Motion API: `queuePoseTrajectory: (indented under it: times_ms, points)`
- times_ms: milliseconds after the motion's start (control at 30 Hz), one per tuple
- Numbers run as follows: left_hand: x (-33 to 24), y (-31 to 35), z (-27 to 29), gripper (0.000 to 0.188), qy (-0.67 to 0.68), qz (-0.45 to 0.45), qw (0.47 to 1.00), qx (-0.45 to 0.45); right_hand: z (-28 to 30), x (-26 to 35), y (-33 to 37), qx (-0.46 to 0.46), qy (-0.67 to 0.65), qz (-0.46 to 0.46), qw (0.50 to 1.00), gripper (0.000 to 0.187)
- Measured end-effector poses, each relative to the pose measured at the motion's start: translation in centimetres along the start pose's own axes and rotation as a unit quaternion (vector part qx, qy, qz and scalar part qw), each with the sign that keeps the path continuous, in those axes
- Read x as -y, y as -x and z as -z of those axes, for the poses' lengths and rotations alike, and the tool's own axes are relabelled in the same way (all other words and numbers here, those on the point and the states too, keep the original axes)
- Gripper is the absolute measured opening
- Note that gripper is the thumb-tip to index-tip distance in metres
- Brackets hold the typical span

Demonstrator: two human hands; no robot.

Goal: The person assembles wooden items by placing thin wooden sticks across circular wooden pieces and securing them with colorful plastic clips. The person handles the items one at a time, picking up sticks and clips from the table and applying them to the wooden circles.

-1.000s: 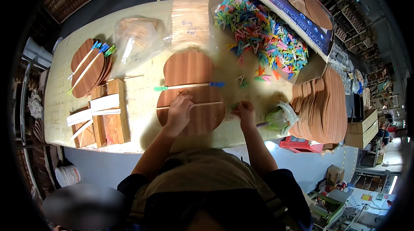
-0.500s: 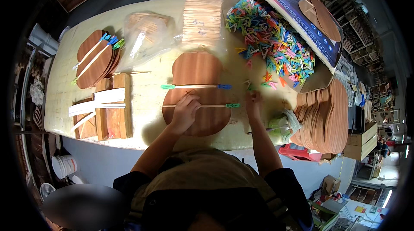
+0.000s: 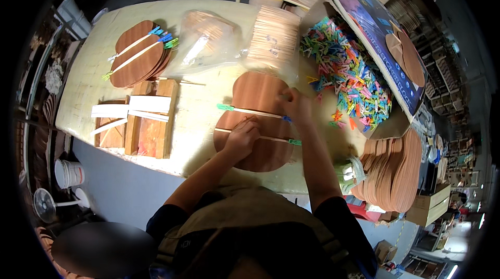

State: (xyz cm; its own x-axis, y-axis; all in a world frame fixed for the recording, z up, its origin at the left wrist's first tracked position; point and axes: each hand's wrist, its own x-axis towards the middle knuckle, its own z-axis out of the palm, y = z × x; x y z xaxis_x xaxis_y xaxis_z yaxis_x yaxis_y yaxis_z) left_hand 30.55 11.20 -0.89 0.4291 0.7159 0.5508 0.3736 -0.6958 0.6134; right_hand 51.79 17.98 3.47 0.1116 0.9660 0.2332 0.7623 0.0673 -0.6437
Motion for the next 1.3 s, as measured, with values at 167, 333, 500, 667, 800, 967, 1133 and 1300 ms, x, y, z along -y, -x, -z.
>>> queuePoseTrajectory:
  times_ms: [167,333,500,667,800,967,1133,1300]
  points:
    - [0.0,0.2,0.0,0.017,0.076,0.054,0.996,0.015,-8.1,8.5,-1.1,0.298,-0.374,-0.062,0.876,0.018]
    - [-0.5,0.4,-0.6,0.026,0.341,0.293,0.893,0.011,-14.5,13.1,-0.3,0.441,-0.315,-0.073,0.837,0.015]
    - [-0.3,1.0,-0.8,0.025,0.177,0.190,0.966,0.018,-16.2,13.7,-0.2,0.556,-0.130,-0.067,0.818,0.014]
    - [-0.1,0.7,-0.7,0.023,0.247,0.174,0.953,0.005,-12.3,13.2,-0.3,0.488,-0.153,0.053,0.858,0.034]
    - [-0.3,0.9,1.3,0.020,-0.050,0.032,0.998,0.015,0.8,7.8,0.5,0.160,-0.200,0.092,0.962,0.042]
    - [-3.3,6.2,4.7,0.025,-0.118,0.184,0.956,-0.197,29.1,-4.2,6.6,-0.343,0.274,0.017,0.898,0.041]
    - [-3.2,9.9,3.5,0.033,0.347,0.545,0.745,-0.166,43.5,-12.6,22.6,-0.282,0.430,-0.591,0.621,0.079]
    - [-2.3,11.3,4.7,0.031,0.511,0.567,0.639,-0.098,38.1,-20.1,31.5,-0.165,0.229,-0.581,0.764,0.069]
